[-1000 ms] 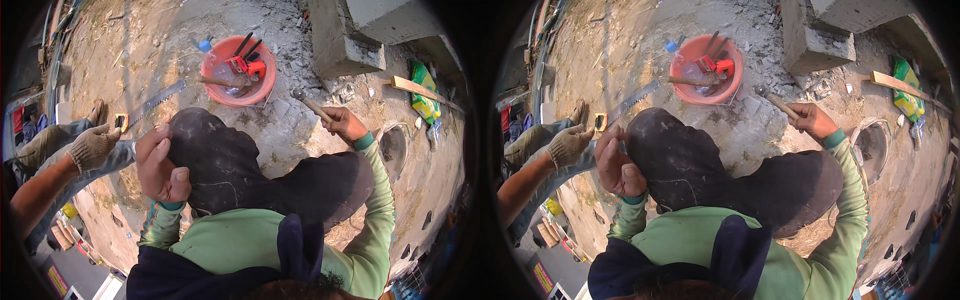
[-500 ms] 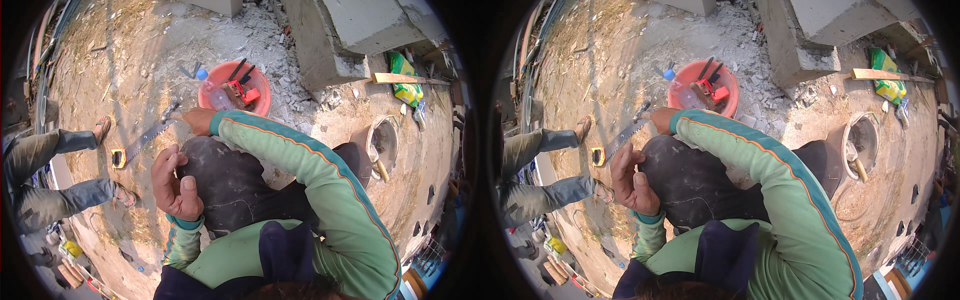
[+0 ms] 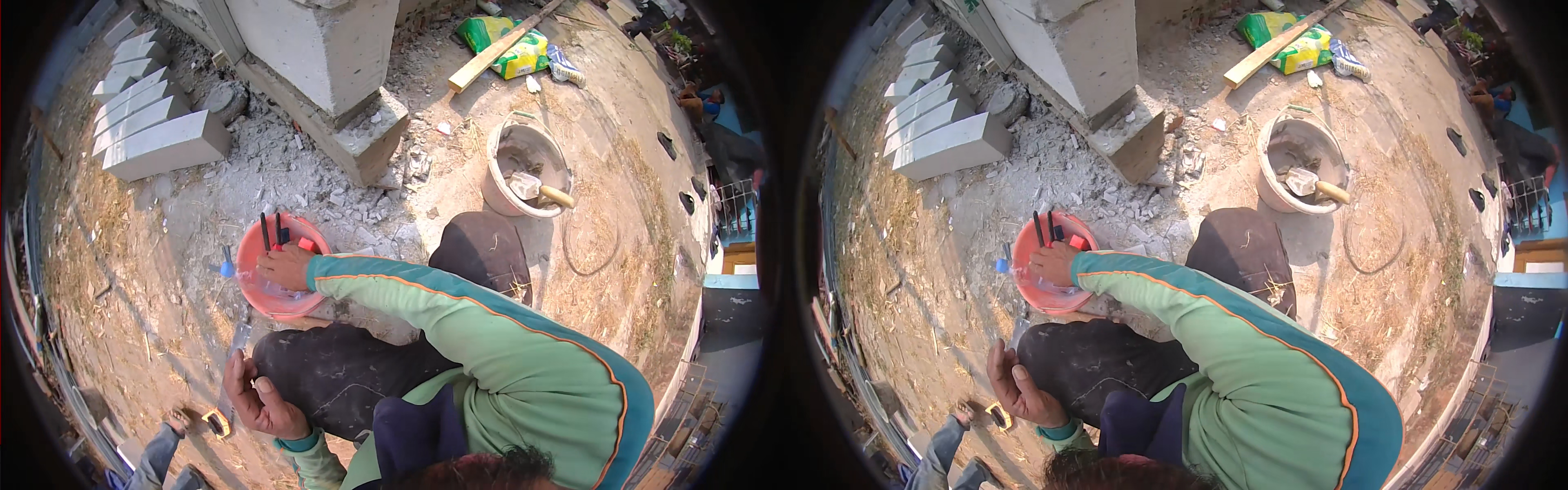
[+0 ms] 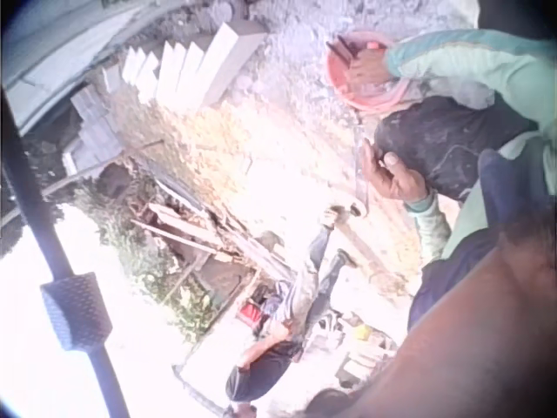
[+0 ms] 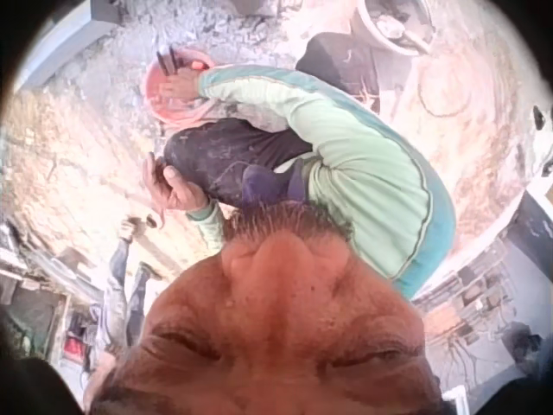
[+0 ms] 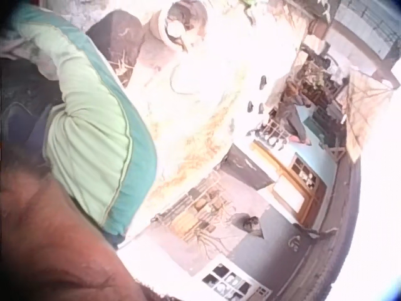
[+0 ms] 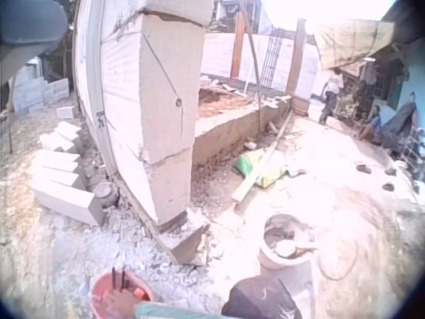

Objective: The person constructs a concrete block wall by preparing binding wire, hammering support rods, using a metal frame guide, and aligning the blocks on a construction site.

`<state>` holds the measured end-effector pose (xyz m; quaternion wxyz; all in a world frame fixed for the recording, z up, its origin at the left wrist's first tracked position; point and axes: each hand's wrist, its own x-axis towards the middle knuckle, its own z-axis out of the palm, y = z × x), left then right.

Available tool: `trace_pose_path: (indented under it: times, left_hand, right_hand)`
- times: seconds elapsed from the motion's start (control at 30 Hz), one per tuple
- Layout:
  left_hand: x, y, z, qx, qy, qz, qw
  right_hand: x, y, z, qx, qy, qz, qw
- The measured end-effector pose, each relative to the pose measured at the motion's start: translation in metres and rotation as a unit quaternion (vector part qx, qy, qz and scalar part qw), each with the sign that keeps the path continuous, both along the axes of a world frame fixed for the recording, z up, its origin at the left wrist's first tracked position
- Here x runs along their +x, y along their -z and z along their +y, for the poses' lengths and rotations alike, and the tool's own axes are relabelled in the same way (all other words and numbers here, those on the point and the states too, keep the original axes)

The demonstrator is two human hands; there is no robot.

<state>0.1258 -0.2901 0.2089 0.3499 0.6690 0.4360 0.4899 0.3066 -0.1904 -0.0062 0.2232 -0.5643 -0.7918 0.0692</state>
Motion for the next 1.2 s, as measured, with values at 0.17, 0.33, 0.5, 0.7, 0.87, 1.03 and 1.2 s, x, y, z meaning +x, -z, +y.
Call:
trace_pose_path:
  times: [0.17,0.33,0.5,0.7,0.87,1.03,1.2]
  left_hand:
    - [0.009,0.002,0.009,-0.055,-0.003,-0.03,0.998]
    - [-0.019,0.042,0.051,-0.311,-0.121,-0.201,0.921]
    - [-0.093,0.247,0.072,-0.491,-0.075,-0.025,0.867]
    - [-0.025,0.285,0.05,-0.616,-0.021,0.007,0.787]
    - [0.014,0.291,0.049,-0.65,0.014,0.017,0.76]
    - [0.047,0.29,0.053,-0.671,0.036,0.04,0.739]
    - [0.057,0.272,0.049,-0.694,0.048,0.061,0.716]
  right_hand:
    - [-0.003,-0.044,0.004,-0.103,0.021,-0.012,0.994]
    - [0.017,-0.052,0.007,-0.098,0.114,-0.002,0.989]
    - [0.031,-0.058,0.02,-0.003,0.158,-0.025,0.987]
    - [0.118,-0.174,0.009,-0.032,-0.019,-0.136,0.99]
    - [0.173,-0.229,-0.084,-0.015,-0.001,-0.02,1.0]
    - [0.175,-0.229,-0.103,-0.205,-0.034,-0.013,0.978]
    - [0.165,-0.206,-0.13,-0.163,-0.004,-0.031,0.986]
